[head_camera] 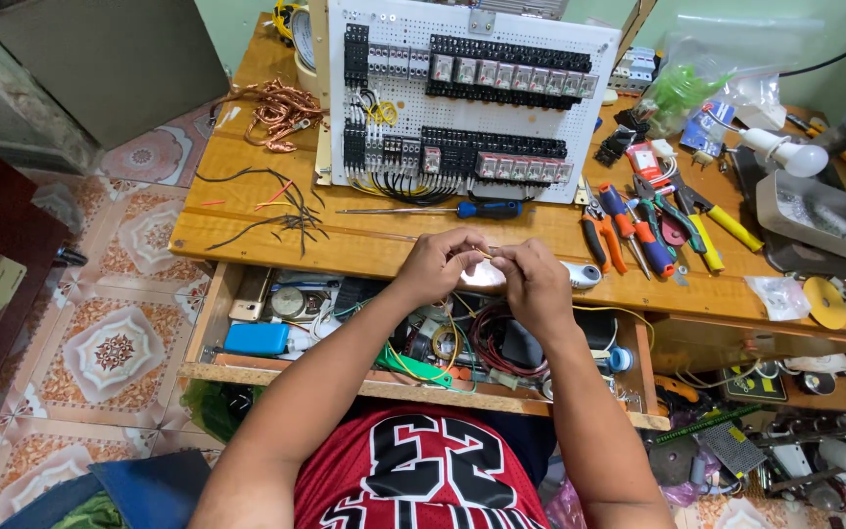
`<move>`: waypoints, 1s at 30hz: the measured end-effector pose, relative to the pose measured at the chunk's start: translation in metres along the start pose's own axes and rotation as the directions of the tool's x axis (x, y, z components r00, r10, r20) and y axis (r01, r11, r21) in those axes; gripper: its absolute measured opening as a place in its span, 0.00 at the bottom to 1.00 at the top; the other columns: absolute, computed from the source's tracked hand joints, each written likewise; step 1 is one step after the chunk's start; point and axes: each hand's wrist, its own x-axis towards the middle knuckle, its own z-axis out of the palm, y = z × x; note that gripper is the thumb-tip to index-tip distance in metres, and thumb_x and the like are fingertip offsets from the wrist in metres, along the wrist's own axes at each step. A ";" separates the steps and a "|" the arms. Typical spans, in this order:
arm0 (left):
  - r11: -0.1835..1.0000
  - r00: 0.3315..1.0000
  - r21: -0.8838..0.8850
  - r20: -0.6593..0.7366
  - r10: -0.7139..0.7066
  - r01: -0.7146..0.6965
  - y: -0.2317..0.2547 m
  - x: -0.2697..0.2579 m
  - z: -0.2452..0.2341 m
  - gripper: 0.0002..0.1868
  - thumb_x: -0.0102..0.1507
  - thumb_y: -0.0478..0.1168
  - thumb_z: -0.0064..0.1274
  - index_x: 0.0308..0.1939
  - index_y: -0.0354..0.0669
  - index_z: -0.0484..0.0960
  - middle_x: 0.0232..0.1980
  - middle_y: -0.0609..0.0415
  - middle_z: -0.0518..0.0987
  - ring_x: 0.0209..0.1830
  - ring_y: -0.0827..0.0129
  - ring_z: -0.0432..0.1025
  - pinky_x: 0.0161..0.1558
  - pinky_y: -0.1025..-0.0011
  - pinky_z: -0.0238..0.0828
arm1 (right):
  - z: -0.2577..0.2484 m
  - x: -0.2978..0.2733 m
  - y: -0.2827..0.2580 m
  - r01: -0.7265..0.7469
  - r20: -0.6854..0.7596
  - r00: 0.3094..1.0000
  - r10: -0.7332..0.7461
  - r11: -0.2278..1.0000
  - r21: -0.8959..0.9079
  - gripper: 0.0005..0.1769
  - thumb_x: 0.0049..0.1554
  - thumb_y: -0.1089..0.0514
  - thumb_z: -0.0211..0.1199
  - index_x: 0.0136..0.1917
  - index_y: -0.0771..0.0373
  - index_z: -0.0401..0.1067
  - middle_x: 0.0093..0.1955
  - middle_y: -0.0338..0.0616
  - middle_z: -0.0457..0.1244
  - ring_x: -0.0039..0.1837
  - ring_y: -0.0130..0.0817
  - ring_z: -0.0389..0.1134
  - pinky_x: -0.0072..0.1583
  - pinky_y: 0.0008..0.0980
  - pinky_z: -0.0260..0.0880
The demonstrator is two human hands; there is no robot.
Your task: Wiring and assembling components on an electrical control panel using hand tools
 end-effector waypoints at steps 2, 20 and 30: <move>0.999 1.000 0.028 0.002 0.016 -0.016 -0.003 0.001 -0.001 0.03 0.66 0.36 0.57 0.42 0.47 0.85 0.22 0.56 0.81 0.20 0.70 0.75 0.28 0.76 0.73 | 0.002 -0.002 0.002 -0.006 0.010 1.000 0.006 1.000 0.007 0.03 0.62 0.57 0.65 0.47 0.54 0.79 0.36 0.43 0.63 0.40 0.50 0.70 0.44 0.42 0.70; 0.896 0.957 0.372 -0.057 0.283 -0.243 0.018 0.000 -0.005 0.03 0.67 0.41 0.56 0.38 0.55 0.83 0.23 0.62 0.79 0.28 0.56 0.78 0.37 0.63 0.76 | -0.003 0.008 -0.003 0.015 -0.034 0.999 -0.011 0.994 0.106 0.05 0.64 0.55 0.64 0.47 0.55 0.78 0.39 0.42 0.65 0.44 0.49 0.70 0.49 0.42 0.72; 0.890 0.982 0.422 0.006 0.190 -0.174 0.020 0.001 -0.014 0.06 0.69 0.44 0.53 0.42 0.49 0.82 0.24 0.53 0.80 0.31 0.46 0.77 0.38 0.53 0.76 | 0.007 0.008 -0.002 0.013 0.022 1.000 -0.015 0.992 0.125 0.03 0.61 0.57 0.67 0.49 0.56 0.77 0.42 0.43 0.67 0.44 0.49 0.71 0.47 0.43 0.72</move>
